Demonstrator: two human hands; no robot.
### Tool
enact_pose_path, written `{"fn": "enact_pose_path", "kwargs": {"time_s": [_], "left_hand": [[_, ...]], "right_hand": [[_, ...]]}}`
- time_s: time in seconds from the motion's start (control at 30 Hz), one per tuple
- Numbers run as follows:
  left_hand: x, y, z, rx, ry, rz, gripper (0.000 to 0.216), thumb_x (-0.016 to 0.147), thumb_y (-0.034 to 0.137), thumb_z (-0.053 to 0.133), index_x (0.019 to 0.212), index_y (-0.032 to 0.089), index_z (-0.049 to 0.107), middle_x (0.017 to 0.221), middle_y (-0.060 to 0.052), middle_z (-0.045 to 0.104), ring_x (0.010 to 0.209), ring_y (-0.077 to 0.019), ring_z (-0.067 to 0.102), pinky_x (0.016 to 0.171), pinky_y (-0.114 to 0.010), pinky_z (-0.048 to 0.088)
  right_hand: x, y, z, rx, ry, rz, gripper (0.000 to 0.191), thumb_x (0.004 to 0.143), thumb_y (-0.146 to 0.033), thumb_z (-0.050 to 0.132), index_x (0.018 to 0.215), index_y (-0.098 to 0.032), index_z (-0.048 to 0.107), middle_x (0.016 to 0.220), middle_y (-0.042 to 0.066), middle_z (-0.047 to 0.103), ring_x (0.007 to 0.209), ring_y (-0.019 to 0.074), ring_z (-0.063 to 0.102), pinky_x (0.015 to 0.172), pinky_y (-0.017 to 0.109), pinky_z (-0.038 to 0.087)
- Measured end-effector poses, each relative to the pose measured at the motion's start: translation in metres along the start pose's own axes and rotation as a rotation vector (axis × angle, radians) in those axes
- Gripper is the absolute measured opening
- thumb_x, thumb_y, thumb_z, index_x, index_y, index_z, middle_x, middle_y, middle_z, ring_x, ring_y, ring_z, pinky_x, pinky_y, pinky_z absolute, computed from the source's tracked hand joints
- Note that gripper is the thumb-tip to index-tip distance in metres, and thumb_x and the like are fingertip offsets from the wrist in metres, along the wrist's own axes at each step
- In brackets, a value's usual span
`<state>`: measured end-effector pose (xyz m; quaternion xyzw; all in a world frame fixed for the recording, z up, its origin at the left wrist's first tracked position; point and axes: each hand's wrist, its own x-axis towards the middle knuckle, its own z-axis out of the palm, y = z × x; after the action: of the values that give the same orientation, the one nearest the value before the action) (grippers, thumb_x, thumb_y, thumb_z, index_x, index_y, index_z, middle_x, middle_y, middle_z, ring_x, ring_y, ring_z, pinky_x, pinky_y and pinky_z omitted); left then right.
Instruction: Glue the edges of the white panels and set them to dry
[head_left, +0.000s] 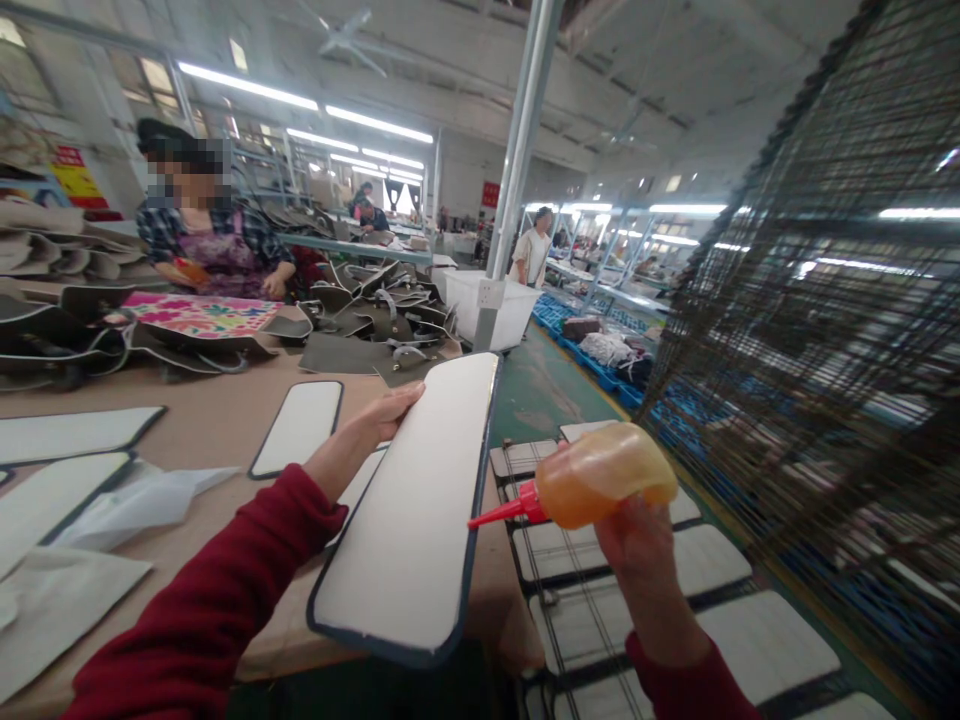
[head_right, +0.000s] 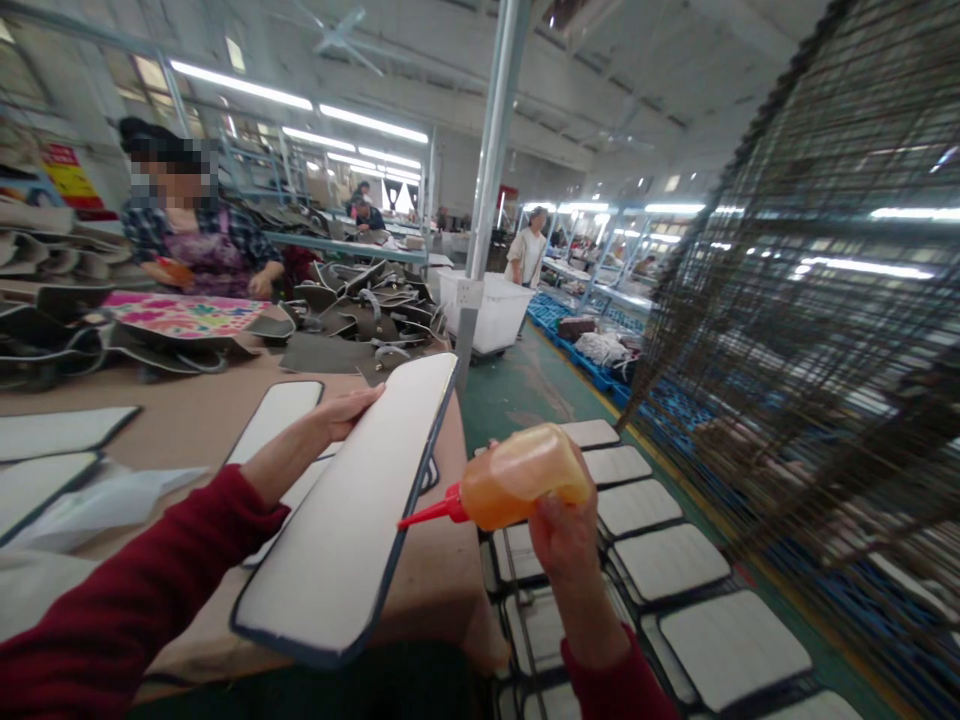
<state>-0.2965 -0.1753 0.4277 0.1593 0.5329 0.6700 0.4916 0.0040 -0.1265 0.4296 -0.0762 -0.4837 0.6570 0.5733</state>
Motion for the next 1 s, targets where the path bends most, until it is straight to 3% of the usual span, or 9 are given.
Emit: {"fn": "enact_pose_path", "kwargs": {"time_s": [0.33,0.7,0.87,1.0], "left_hand": [[0.007,0.001,-0.009,-0.031,0.072,-0.016,0.025,0.090,0.011,0.053,0.111,0.008,0.066,0.073,-0.009,0.076,0.044,-0.0158,0.063,0.047,-0.025,0.055],[0.030,-0.006,-0.037,-0.043,0.096,-0.040,0.027,0.093,0.019,0.051,0.108,0.004,0.067,0.076,-0.015,0.076,0.054,-0.0230,0.069,0.052,-0.032,0.059],[0.026,-0.004,-0.041,-0.104,0.126,-0.043,0.026,0.092,0.014,0.052,0.112,0.004,0.065,0.080,-0.014,0.076,0.057,-0.0211,0.071,0.057,-0.032,0.061],[0.017,-0.001,-0.040,-0.157,0.166,-0.026,0.024,0.091,0.012,0.054,0.111,0.006,0.066,0.080,-0.012,0.076,0.058,-0.0200,0.071,0.056,-0.029,0.061]], "right_hand": [[-0.002,0.001,0.000,-0.023,-0.017,-0.002,0.056,0.056,-0.046,0.085,0.106,-0.025,0.069,0.101,0.007,0.076,0.090,0.0311,0.072,0.077,0.048,0.060],[-0.005,0.001,0.004,-0.047,-0.057,0.000,0.055,0.059,-0.048,0.083,0.107,-0.025,0.067,0.099,0.008,0.076,0.087,0.0297,0.072,0.079,0.048,0.059],[-0.008,0.004,0.000,-0.059,-0.020,0.013,0.054,0.057,-0.048,0.084,0.103,-0.025,0.068,0.095,0.008,0.075,0.085,0.0291,0.072,0.078,0.048,0.059],[-0.010,0.009,-0.013,-0.088,0.012,0.052,0.053,0.060,-0.046,0.083,0.108,-0.030,0.067,0.103,0.006,0.074,0.093,0.0304,0.070,0.087,0.056,0.054]]}}
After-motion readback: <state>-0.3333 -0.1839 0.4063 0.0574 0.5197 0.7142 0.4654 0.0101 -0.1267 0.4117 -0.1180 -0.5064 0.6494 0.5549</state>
